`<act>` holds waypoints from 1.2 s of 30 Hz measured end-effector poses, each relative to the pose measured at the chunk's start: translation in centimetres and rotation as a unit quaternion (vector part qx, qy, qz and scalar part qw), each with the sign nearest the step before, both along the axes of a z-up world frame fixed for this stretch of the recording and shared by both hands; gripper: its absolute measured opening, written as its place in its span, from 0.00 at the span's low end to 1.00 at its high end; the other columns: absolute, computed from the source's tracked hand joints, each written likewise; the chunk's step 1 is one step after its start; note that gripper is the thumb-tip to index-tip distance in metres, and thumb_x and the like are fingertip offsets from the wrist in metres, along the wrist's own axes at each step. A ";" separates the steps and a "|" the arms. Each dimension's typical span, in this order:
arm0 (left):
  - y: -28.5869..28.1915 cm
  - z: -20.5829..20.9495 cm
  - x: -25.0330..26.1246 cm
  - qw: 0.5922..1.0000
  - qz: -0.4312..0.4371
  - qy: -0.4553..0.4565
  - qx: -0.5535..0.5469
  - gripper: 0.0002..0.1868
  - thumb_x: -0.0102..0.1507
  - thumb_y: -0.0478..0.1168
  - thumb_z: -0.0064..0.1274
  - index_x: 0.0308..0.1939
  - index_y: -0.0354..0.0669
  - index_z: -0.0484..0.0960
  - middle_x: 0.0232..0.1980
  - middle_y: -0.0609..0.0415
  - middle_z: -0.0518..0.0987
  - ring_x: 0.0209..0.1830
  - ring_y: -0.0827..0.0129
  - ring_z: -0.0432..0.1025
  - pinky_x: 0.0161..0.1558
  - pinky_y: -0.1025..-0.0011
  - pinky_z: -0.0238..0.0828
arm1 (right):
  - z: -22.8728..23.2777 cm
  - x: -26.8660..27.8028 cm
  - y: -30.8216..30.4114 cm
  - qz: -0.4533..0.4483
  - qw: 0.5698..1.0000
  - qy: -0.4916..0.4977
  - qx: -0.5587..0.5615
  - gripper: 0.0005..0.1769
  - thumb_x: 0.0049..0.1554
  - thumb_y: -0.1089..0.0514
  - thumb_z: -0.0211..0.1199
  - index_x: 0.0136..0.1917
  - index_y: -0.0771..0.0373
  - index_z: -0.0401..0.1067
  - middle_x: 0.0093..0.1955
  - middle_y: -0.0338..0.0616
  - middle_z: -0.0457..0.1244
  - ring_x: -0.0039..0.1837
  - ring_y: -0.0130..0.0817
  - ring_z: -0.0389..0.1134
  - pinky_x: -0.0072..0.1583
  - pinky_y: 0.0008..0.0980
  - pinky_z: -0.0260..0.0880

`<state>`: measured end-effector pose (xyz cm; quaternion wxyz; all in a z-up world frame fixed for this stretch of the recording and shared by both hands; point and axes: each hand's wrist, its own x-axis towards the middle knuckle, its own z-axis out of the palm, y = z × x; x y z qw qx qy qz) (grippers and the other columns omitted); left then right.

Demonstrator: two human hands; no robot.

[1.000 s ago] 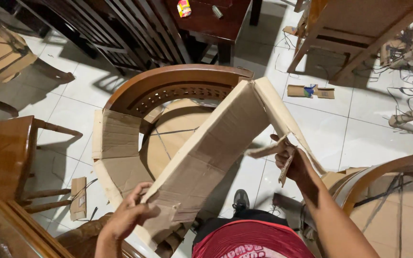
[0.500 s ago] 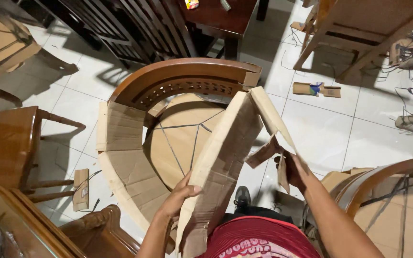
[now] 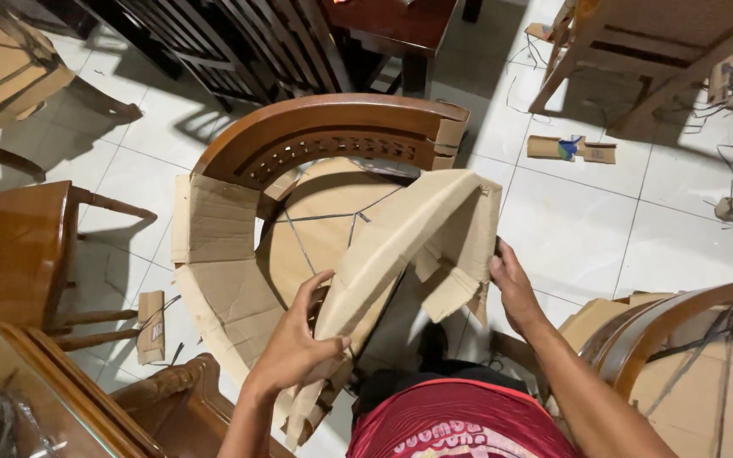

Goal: Wrap a wooden chair with cardboard and secure it with plastic straps for shipping.

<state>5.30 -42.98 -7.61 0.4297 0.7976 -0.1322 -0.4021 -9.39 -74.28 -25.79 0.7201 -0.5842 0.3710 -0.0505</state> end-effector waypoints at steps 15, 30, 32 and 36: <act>1.6 3.3 2.8 0.997 -0.035 -0.061 0.031 0.58 0.45 0.42 0.67 0.77 0.62 0.55 0.83 0.52 0.56 0.82 0.56 0.53 0.75 0.34 0.44 | -1.0 1.0 -3.3 0.112 0.979 -0.036 0.168 0.64 0.37 0.42 0.67 0.82 0.54 0.45 0.76 0.52 0.57 0.74 0.48 0.61 0.73 0.50 0.62; 2.3 5.4 4.3 0.988 -0.020 0.062 0.138 0.59 0.44 0.33 0.67 0.76 0.77 0.58 0.78 0.56 0.65 0.69 0.58 0.70 0.65 0.55 0.74 | -6.4 -7.0 -4.8 0.132 0.975 0.078 0.163 0.64 0.43 0.36 0.63 0.85 0.44 0.37 0.89 0.31 0.35 0.87 0.34 0.37 0.81 0.44 0.36; 2.1 6.0 5.0 0.988 -0.027 0.063 0.140 0.59 0.46 0.31 0.67 0.77 0.76 0.59 0.82 0.60 0.60 0.76 0.60 0.64 0.73 0.55 0.64 | -2.0 -5.7 -4.4 -0.030 0.961 0.009 0.274 0.42 0.55 0.46 0.48 0.83 0.48 0.50 0.84 0.53 0.49 0.78 0.53 0.54 0.76 0.44 0.53; 2.6 5.5 6.8 0.986 -0.033 0.053 0.157 0.59 0.46 0.32 0.68 0.76 0.77 0.58 0.81 0.60 0.62 0.78 0.63 0.61 0.74 0.53 0.61 | -5.7 -4.1 -6.3 -0.188 0.958 -0.010 0.218 0.33 0.61 0.53 0.55 0.78 0.61 0.60 0.71 0.56 0.62 0.66 0.46 0.65 0.62 0.45 0.67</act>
